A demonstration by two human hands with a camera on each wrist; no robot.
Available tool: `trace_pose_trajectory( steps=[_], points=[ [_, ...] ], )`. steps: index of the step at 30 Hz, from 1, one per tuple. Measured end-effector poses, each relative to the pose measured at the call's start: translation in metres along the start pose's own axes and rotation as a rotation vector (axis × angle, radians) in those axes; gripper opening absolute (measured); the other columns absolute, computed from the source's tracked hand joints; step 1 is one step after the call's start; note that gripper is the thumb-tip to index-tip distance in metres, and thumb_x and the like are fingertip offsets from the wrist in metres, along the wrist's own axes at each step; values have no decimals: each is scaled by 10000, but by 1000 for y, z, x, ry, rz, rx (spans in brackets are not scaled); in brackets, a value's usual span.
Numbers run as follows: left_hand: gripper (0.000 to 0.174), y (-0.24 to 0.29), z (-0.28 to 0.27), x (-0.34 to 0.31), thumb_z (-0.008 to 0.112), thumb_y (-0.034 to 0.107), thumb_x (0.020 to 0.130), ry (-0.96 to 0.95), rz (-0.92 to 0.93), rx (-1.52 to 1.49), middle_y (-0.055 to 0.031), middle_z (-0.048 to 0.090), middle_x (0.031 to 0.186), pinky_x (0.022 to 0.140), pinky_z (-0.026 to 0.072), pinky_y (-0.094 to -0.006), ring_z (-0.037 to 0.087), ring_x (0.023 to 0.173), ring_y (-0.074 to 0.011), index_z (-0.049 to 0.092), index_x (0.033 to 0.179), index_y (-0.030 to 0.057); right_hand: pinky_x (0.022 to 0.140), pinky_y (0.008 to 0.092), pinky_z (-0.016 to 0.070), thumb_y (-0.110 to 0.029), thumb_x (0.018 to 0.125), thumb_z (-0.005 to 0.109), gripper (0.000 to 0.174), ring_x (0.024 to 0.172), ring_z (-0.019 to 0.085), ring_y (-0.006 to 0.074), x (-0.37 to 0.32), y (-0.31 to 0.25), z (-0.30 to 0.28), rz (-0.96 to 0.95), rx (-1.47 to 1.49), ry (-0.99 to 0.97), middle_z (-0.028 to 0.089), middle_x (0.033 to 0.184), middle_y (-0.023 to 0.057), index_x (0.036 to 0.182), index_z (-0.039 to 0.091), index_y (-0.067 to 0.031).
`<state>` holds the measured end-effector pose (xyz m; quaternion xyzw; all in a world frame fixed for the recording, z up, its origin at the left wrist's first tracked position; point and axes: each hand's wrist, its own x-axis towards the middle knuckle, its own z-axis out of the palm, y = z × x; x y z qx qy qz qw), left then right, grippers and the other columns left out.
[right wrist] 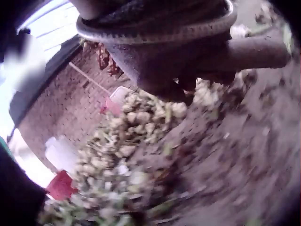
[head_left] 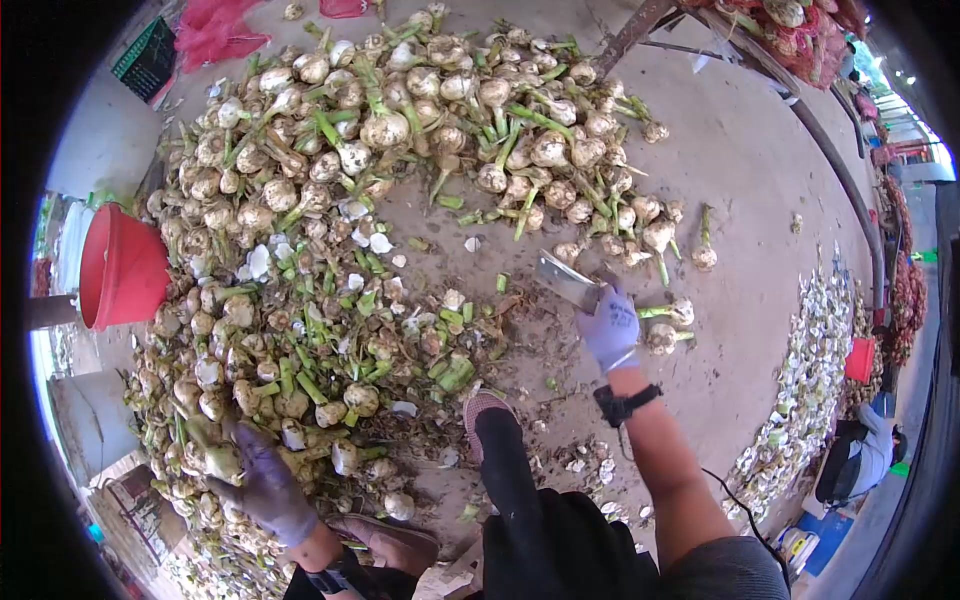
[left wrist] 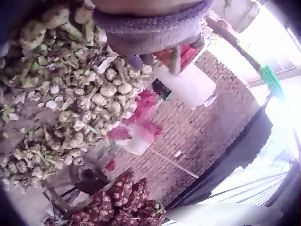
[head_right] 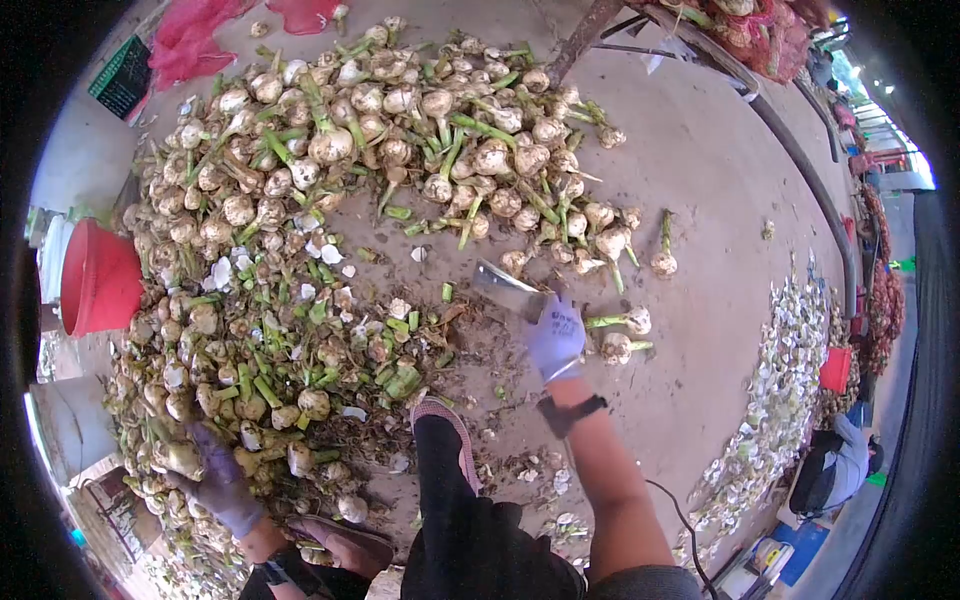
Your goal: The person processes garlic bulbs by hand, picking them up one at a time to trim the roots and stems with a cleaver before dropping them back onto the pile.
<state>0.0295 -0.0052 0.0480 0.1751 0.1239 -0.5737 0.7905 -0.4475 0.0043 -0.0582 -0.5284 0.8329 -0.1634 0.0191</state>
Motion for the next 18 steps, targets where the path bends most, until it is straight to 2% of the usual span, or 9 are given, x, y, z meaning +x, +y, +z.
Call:
trace_pose_trajectory(
  steps=[3, 4, 7, 9, 11, 13, 15, 16, 18],
  points=[
    [739, -74, -16, -20, 660, 286, 864, -7, -105, 689, -196, 440, 1390, 1055, 391, -445, 473, 1248, -320, 291, 1415, -39, 754, 410, 502, -333, 730, 743, 437, 825, 630, 342, 19, 4, 10, 67, -121, -304, 641, 911, 171, 972, 597, 1],
    [735, -104, -19, -31, 660, 281, 858, -28, -214, 948, -182, 437, 1399, 1059, 384, -437, 466, 1259, -308, 296, 1428, -7, 763, 395, 502, -358, 732, 750, 480, 843, 642, 323, 21, -26, -12, 171, 99, -451, 654, 908, 171, 994, 605, 17],
    [856, -160, -37, -38, 798, 224, 729, -668, -403, 1741, -168, 432, 1410, 1110, 273, -372, 397, 1322, -253, 337, 1420, 14, 779, 356, 502, -415, 727, 761, 564, 855, 660, 267, -14, -77, -37, 223, 620, -782, 685, 884, 165, 1017, 620, 47],
    [821, -170, -34, -45, 794, 208, 743, -702, -368, 1801, -159, 468, 1366, 1090, 307, -358, 431, 1284, -220, 355, 1413, 24, 775, 360, 505, -380, 720, 754, 532, 866, 656, 282, -22, -116, -68, 191, 741, -883, 674, 917, 166, 1011, 608, 41],
    [749, -171, -17, -45, 776, 170, 766, -487, -611, 1595, -157, 479, 1326, 1057, 347, -351, 430, 1265, -203, 384, 1388, 26, 771, 364, 508, -344, 714, 747, 501, 878, 651, 297, -25, -124, -74, 172, 854, -963, 663, 950, 168, 1005, 597, 35],
    [674, -165, -30, -46, 763, 115, 764, -341, -585, 1463, -136, 516, 1250, 1017, 386, -330, 472, 1203, -190, 430, 1343, 27, 749, 377, 510, -265, 677, 736, 452, 891, 629, 328, -26, -114, -71, -466, 657, -602, 618, 1027, 159, 1001, 571, 3],
    [645, -157, -31, -37, 756, 92, 746, -821, -258, 1674, -108, 551, 1173, 974, 415, -318, 537, 1111, -203, 449, 1311, 32, 712, 383, 504, -255, 642, 700, 428, 867, 604, 344, -26, -120, -73, -514, 520, -666, 570, 1038, 147, 972, 551, -27],
    [628, -159, -32, -33, 767, 86, 708, -896, -142, 1758, -86, 573, 1083, 916, 441, -317, 571, 1014, -211, 471, 1260, 31, 690, 384, 500, -281, 644, 689, 420, 844, 603, 333, -26, -123, -75, -591, 396, -698, 567, 1020, 141, 953, 547, -36],
    [622, -159, -32, -35, 780, 106, 693, -789, -242, 1750, -85, 571, 1071, 899, 441, -316, 568, 999, -212, 476, 1230, 30, 642, 387, 491, -347, 639, 662, 407, 779, 600, 320, -28, -128, -73, -657, 327, -731, 570, 922, 137, 894, 550, -50]
  ],
)
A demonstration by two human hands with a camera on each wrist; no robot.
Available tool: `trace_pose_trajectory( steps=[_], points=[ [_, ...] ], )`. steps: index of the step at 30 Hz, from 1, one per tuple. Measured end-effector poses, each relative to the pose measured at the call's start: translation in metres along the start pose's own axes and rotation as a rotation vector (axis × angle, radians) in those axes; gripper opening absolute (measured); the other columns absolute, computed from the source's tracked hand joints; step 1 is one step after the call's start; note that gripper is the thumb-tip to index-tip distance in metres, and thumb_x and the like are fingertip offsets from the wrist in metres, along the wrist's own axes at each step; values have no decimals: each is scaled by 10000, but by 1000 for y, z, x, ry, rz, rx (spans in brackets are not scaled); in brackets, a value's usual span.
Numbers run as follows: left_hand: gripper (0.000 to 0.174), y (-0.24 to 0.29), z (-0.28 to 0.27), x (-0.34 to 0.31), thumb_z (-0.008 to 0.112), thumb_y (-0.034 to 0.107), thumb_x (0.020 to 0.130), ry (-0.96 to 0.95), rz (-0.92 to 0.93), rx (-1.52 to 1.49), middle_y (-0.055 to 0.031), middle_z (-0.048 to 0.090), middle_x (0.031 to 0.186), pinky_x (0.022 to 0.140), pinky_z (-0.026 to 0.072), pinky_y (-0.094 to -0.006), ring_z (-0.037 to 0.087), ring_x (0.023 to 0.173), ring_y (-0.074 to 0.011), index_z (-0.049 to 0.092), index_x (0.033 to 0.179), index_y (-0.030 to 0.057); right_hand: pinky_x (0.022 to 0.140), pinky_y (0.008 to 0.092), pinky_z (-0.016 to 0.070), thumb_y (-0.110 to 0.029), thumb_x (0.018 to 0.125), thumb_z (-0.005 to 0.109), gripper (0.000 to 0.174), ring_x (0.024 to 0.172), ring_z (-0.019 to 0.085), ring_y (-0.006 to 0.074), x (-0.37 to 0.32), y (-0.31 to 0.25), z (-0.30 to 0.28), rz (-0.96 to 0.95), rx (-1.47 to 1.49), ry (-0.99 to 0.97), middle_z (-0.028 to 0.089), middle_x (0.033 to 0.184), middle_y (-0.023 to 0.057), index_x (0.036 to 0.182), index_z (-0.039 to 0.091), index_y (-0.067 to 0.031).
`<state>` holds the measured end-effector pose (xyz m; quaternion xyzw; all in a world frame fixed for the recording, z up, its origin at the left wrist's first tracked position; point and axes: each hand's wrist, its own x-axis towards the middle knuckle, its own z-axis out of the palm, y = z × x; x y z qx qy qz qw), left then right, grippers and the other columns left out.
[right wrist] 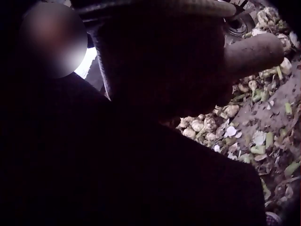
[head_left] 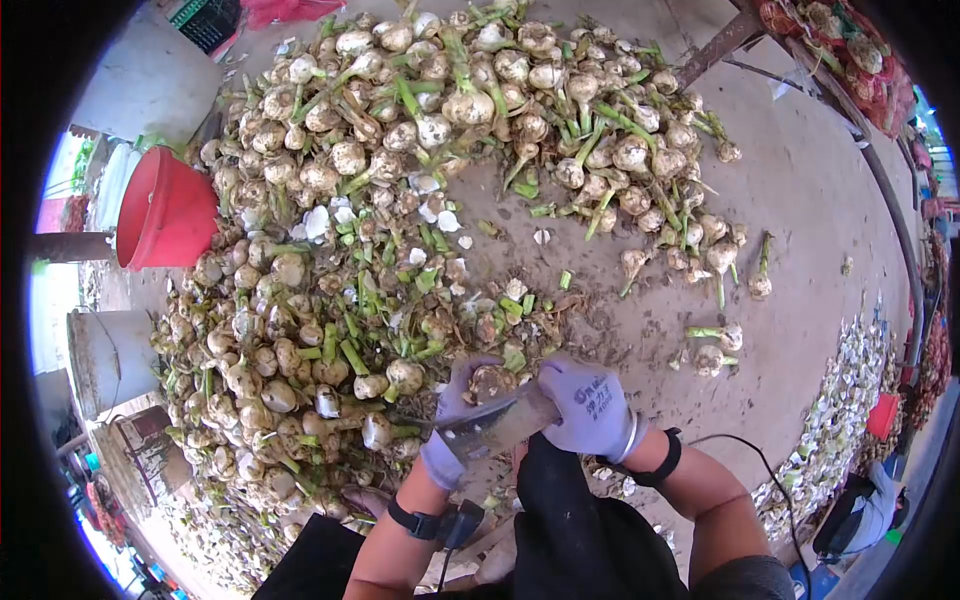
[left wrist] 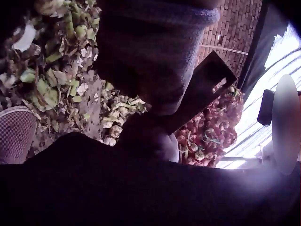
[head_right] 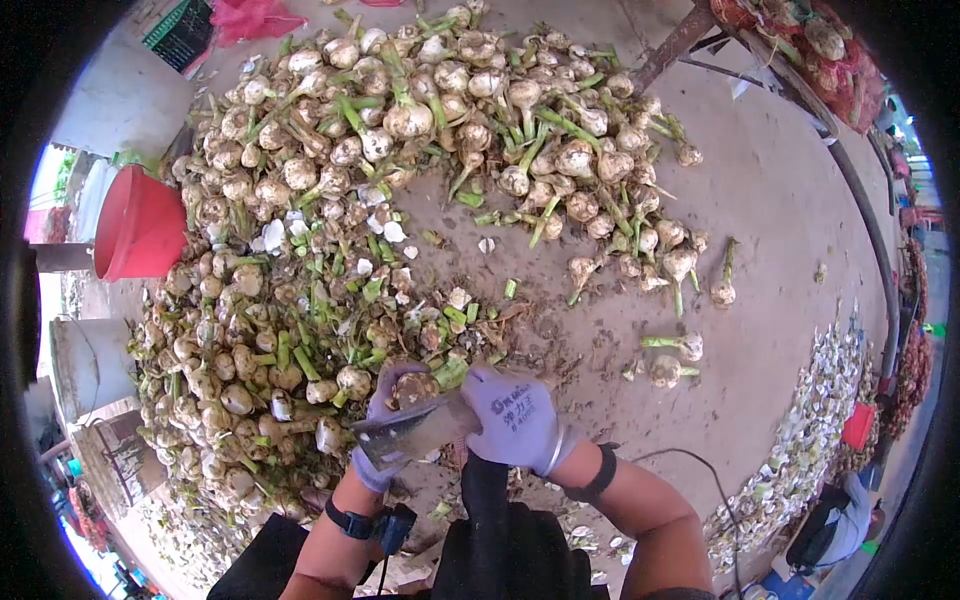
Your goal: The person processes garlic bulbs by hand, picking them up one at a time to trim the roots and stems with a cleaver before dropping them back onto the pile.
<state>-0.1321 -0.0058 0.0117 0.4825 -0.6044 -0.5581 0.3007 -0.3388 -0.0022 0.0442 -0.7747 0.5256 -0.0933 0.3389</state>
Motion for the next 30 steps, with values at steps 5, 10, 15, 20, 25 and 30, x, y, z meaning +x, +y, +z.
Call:
trace_pose_trajectory(
  steps=[5, 10, 15, 20, 25, 30],
  points=[
    [612, -12, 7, -10, 818, 175, 671, 26, -243, -337, -65, 546, 1042, 848, 451, -302, 544, 967, -161, 478, 1159, 30, 626, 428, 475, -250, 689, 631, 264, 724, 593, 358, 2, 49, 50, 168, 42, 122, 575, 803, 168, 848, 576, -47],
    [574, -1, -8, -13, 774, 121, 724, 175, -112, 85, -45, 551, 1123, 898, 432, -276, 530, 1013, -152, 514, 1228, 32, 640, 408, 482, -219, 788, 616, 255, 719, 608, 384, -13, 65, 46, 490, 301, 305, 632, 783, 202, 901, 617, 9],
    [513, 22, 13, -4, 735, 69, 762, 269, -349, -551, -83, 540, 1136, 849, 484, -269, 564, 985, -155, 488, 1212, 51, 703, 400, 512, -315, 867, 572, 368, 798, 652, 346, -12, 1, 30, 662, 941, -109, 671, 895, 211, 995, 650, 20],
    [445, 31, -42, -27, 619, 140, 884, 570, 29, -282, -99, 576, 1106, 845, 508, -279, 570, 1024, -165, 437, 1283, 62, 681, 365, 525, -258, 836, 591, 336, 742, 653, 296, -4, 79, 89, 220, -419, 3, 659, 870, 177, 1067, 618, -15],
    [413, -25, -126, -62, 464, 276, 980, 800, 7, -1155, -124, 569, 1185, 865, 500, -280, 563, 1067, -210, 447, 1300, 16, 757, 420, 519, -249, 800, 632, 353, 830, 638, 332, 27, 176, 17, 516, -312, 778, 614, 939, 188, 1052, 577, -8],
    [590, -2, -18, -13, 498, 371, 961, 227, -299, -838, -142, 521, 1318, 997, 391, -391, 510, 1176, -247, 352, 1415, 24, 808, 403, 513, -338, 771, 698, 458, 924, 624, 365, 42, 123, 27, 516, 80, 401, 624, 1078, 197, 1095, 584, -36]
  ],
)
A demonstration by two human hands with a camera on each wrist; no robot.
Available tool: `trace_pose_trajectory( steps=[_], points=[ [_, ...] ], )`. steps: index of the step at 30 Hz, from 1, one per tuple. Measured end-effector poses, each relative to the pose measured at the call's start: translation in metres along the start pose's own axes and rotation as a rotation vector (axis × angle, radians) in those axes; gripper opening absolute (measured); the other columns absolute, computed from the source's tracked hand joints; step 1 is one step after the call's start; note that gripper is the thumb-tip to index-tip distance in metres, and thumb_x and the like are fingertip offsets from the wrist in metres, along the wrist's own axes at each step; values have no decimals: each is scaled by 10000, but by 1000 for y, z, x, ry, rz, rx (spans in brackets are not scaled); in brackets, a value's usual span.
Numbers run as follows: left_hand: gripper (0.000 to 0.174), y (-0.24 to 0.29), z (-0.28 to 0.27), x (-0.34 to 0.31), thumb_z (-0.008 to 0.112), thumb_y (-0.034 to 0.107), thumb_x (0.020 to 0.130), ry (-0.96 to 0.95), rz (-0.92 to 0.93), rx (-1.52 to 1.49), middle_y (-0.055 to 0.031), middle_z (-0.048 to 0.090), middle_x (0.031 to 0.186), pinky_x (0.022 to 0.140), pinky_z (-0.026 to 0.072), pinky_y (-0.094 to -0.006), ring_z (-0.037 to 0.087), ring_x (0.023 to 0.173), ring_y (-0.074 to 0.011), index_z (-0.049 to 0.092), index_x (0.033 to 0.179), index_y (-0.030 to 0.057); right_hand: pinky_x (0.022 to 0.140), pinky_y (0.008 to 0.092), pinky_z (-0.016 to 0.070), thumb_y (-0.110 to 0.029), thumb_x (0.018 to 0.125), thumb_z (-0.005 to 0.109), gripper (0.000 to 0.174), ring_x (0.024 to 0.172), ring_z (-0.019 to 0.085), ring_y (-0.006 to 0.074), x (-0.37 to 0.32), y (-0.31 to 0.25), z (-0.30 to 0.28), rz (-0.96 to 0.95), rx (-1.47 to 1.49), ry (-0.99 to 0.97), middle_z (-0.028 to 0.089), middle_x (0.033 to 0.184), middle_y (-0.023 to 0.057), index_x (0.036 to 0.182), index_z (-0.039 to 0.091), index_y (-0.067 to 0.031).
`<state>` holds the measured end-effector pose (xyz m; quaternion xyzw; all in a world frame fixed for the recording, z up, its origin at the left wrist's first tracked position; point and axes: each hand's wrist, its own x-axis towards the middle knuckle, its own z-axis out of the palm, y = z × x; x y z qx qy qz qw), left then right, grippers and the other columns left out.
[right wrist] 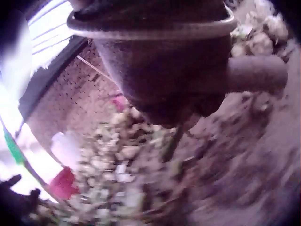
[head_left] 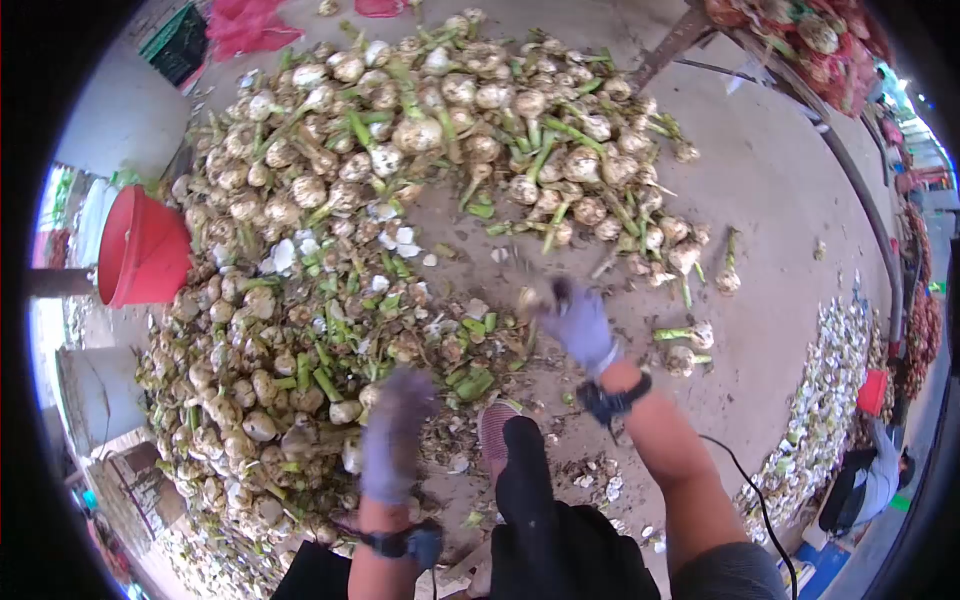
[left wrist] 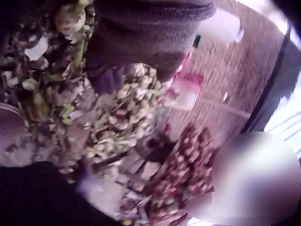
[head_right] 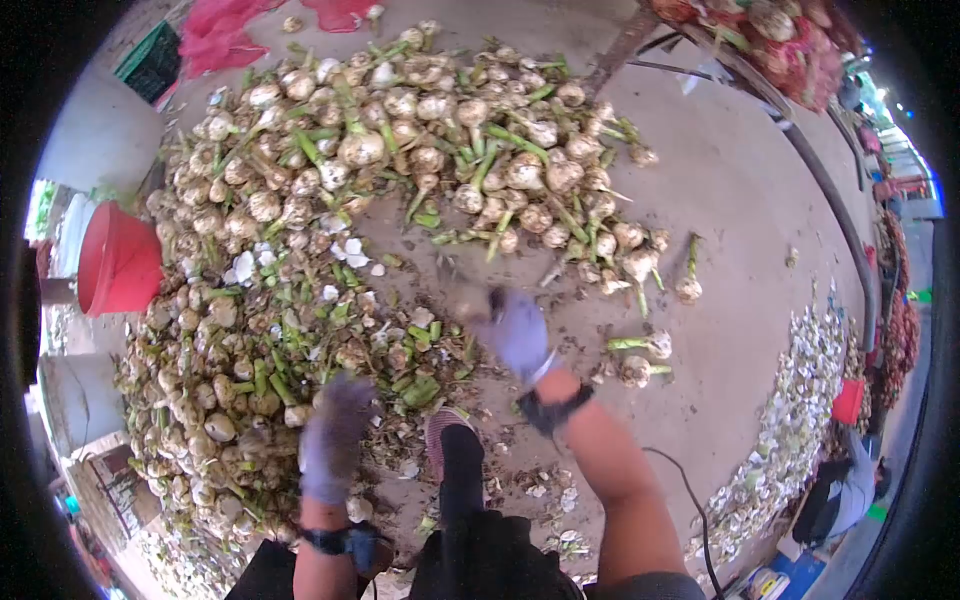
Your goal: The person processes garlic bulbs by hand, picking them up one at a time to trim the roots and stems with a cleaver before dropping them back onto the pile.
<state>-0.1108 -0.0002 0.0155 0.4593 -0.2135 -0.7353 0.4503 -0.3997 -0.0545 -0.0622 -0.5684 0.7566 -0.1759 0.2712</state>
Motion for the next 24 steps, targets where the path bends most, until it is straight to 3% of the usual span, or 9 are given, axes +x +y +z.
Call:
trace_pose_trajectory(
  steps=[3, 6, 8, 11, 17, 18, 20, 22, 24],
  points=[
    [725, -17, 23, 13, 703, 305, 844, -56, -351, 159, -96, 533, 1273, 1014, 384, -355, 504, 1168, -182, 350, 1402, 6, 864, 372, 500, -278, 771, 716, 373, 998, 620, 326, -52, -60, -4, -126, 458, -306, 613, 1151, 154, 1030, 599, -37],
    [687, -6, 28, 8, 751, 193, 798, -137, -178, 23, -83, 535, 1242, 948, 437, -310, 528, 1100, -142, 388, 1348, 2, 816, 373, 509, -211, 711, 733, 340, 948, 623, 325, -68, -90, -25, -366, 785, -263, 617, 1101, 134, 975, 591, -50],
    [611, 14, 36, 4, 752, 137, 777, -177, -116, 290, -84, 554, 1189, 867, 479, -276, 551, 1036, -125, 423, 1277, 14, 727, 380, 507, -187, 659, 697, 318, 872, 617, 324, -69, -88, -43, -465, 175, -226, 610, 1020, 122, 921, 570, -60],
    [584, -2, 25, 7, 746, 101, 761, -231, 119, 447, -76, 583, 1101, 797, 500, -271, 566, 971, -119, 429, 1245, 29, 650, 398, 485, -202, 616, 653, 313, 783, 595, 337, -72, -102, -54, -496, -77, -301, 581, 926, 118, 876, 552, -59],
    [508, 0, 14, 1, 771, 114, 740, -104, -28, 597, -35, 611, 980, 760, 493, -259, 582, 874, -108, 502, 1158, 12, 615, 413, 473, -216, 651, 617, 265, 719, 590, 341, -59, -72, -25, -533, -49, -340, 554, 818, 136, 861, 560, -65],
    [480, 9, 17, -3, 769, 115, 744, -50, -98, 628, -32, 616, 957, 753, 492, -254, 589, 853, -109, 519, 1140, 11, 640, 429, 488, -258, 714, 626, 305, 757, 605, 348, -44, -48, -7, -412, -197, -321, 583, 834, 150, 933, 577, -52],
    [425, 5, -14, -16, 709, 27, 759, 187, 147, 623, -17, 614, 918, 714, 501, -251, 587, 781, -91, 536, 1147, 27, 659, 439, 513, -272, 798, 582, 284, 715, 639, 365, -2, -12, 18, -58, -245, -177, 625, 813, 189, 893, 599, -5],
    [289, 38, -27, -19, 623, 250, 880, 308, 283, 42, 22, 497, 742, 539, 412, -237, 477, 599, -75, 554, 1103, 79, 732, 433, 515, -291, 819, 587, 336, 825, 644, 366, 30, -6, 10, -72, -201, 228, 627, 937, 195, 964, 594, 13],
    [437, 57, -39, -10, 509, 452, 945, 565, 317, -450, -5, 506, 717, 549, 401, -249, 486, 605, -123, 553, 1113, 51, 803, 428, 502, -277, 816, 605, 350, 943, 626, 351, 59, -11, -5, -3, -199, 301, 594, 1103, 189, 1011, 582, 13]
  ],
)
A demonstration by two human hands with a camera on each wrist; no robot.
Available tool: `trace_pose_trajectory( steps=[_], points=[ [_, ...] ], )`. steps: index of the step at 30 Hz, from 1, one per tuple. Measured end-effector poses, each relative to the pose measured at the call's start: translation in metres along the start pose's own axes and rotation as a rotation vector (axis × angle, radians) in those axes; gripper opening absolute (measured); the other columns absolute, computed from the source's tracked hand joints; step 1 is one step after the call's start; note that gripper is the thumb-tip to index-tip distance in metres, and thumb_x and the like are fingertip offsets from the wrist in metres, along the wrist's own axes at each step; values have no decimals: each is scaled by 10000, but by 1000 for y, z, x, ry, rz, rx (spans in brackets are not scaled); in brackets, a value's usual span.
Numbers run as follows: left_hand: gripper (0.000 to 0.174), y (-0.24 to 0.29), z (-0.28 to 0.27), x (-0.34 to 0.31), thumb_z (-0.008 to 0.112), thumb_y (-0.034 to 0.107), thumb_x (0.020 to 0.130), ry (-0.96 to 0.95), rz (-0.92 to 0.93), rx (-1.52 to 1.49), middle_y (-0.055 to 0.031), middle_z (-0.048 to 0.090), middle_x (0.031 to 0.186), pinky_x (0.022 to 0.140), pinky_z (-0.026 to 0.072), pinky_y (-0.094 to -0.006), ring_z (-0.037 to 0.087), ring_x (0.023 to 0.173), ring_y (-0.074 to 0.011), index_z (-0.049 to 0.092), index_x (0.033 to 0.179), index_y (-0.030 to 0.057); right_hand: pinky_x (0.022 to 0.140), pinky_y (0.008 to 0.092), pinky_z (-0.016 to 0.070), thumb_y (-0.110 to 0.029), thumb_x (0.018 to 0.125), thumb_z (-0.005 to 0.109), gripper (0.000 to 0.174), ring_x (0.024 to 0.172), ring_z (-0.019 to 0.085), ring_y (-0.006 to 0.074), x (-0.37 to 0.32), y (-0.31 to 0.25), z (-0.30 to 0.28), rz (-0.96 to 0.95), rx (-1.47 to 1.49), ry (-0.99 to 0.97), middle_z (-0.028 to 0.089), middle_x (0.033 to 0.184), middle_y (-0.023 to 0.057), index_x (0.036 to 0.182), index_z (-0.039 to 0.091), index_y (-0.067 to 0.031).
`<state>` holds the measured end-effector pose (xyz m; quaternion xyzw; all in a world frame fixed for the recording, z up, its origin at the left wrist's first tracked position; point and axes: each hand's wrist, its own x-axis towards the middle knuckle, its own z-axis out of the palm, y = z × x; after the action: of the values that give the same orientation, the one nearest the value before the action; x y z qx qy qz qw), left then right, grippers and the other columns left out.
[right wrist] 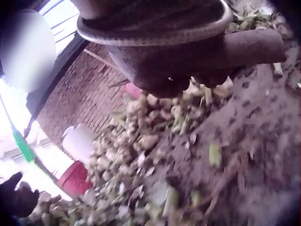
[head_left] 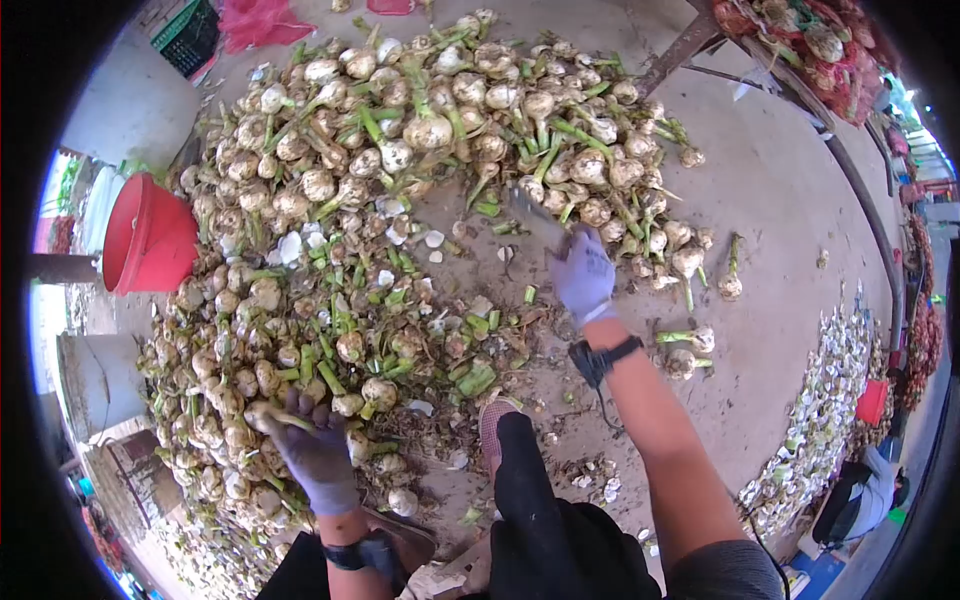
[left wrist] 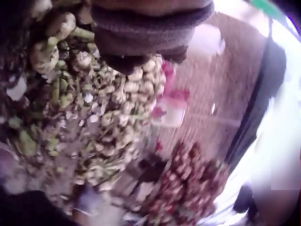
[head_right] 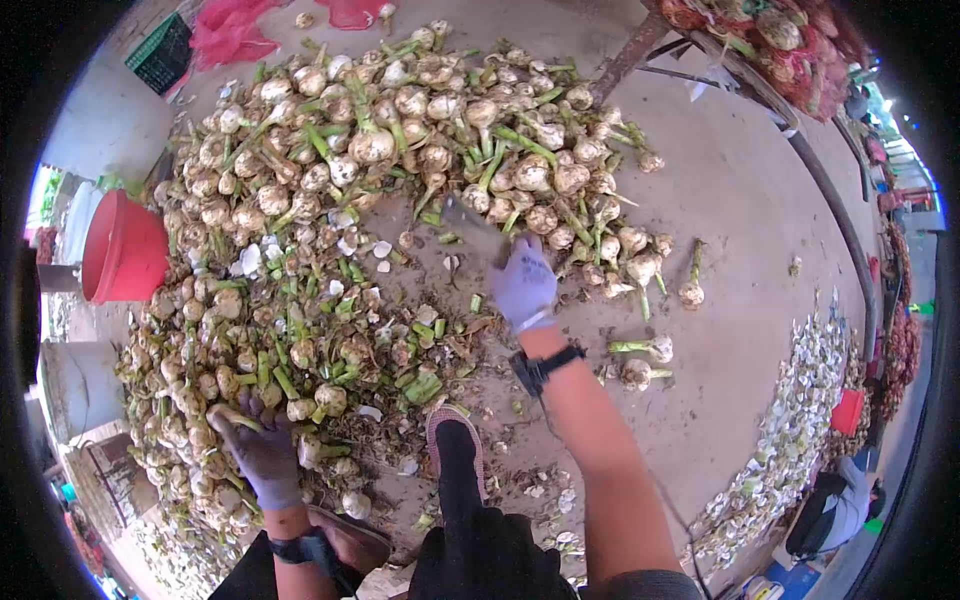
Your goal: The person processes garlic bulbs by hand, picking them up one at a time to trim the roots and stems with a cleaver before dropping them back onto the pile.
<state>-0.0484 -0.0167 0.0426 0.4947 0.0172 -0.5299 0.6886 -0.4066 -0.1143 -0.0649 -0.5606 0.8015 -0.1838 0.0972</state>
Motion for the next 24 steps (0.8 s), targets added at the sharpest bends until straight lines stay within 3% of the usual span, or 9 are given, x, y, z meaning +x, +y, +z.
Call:
trace_pose_trajectory(
  steps=[5, 7, 10, 13, 15, 17, 19, 22, 24],
  points=[
    [553, -29, -21, 5, 480, 524, 935, -303, -538, -53, -117, 630, 1078, 813, 482, -359, 593, 904, -212, 565, 1148, 21, 850, 429, 487, -304, 791, 666, 412, 1031, 607, 331, 38, -1, 26, 87, -99, -155, 568, 1183, 179, 1060, 577, -5],
    [582, -56, -11, 3, 450, 542, 940, -363, -699, 159, -141, 627, 1079, 857, 476, -414, 591, 942, -259, 555, 1174, 20, 880, 416, 484, -365, 773, 697, 513, 1052, 601, 319, 27, -36, -9, 157, 279, -585, 570, 1191, 188, 1123, 569, -13],
    [603, -85, 4, 5, 466, 496, 950, -458, -942, 283, -138, 595, 1154, 836, 495, -421, 602, 977, -286, 437, 1337, 34, 867, 382, 490, -341, 752, 728, 530, 965, 618, 299, -71, -57, -22, -306, 548, -592, 619, 1064, 164, 1136, 578, -8],
    [540, -105, -21, 13, 536, 378, 948, -956, -545, 698, -130, 580, 1183, 786, 530, -376, 616, 986, -236, 425, 1338, 21, 840, 353, 493, -300, 740, 740, 483, 893, 632, 263, -100, -69, -31, -410, 714, -598, 647, 970, 127, 1102, 606, -9],
    [529, -105, -3, 6, 624, 229, 902, -634, -862, 400, -94, 589, 1156, 775, 541, -313, 613, 986, -180, 415, 1348, 35, 832, 342, 492, -293, 749, 731, 465, 890, 632, 237, -106, -68, -38, -426, 724, -545, 649, 966, 116, 1096, 610, -8],
    [579, -107, 1, 6, 685, 161, 847, -643, -599, 603, -72, 554, 1201, 832, 522, -290, 596, 1019, -173, 419, 1347, 39, 809, 360, 488, -268, 739, 725, 482, 919, 623, 232, -106, -66, -42, 66, 737, -765, 636, 1033, 122, 1132, 597, -21],
    [662, -104, 5, 1, 722, 104, 805, -641, -454, 675, -67, 499, 1264, 877, 501, -285, 583, 1027, -169, 386, 1371, 33, 779, 386, 485, -218, 713, 703, 458, 907, 620, 293, -111, -58, -40, 145, 691, -853, 614, 1039, 143, 1109, 587, -20],
    [715, -99, -4, -5, 723, 102, 800, -790, -322, 504, -80, 450, 1306, 918, 482, -296, 568, 1064, -170, 339, 1399, 31, 714, 404, 484, -197, 629, 644, 357, 843, 592, 361, -122, -66, -56, -493, 353, -563, 567, 963, 156, 929, 551, -26],
    [750, -85, 0, -11, 758, 136, 751, -834, -344, 620, -80, 473, 1273, 942, 460, -292, 525, 1125, -148, 349, 1369, 25, 702, 412, 481, -212, 608, 644, 370, 833, 590, 360, -122, -75, -66, -494, 287, -588, 565, 963, 151, 919, 549, -36]
  ],
)
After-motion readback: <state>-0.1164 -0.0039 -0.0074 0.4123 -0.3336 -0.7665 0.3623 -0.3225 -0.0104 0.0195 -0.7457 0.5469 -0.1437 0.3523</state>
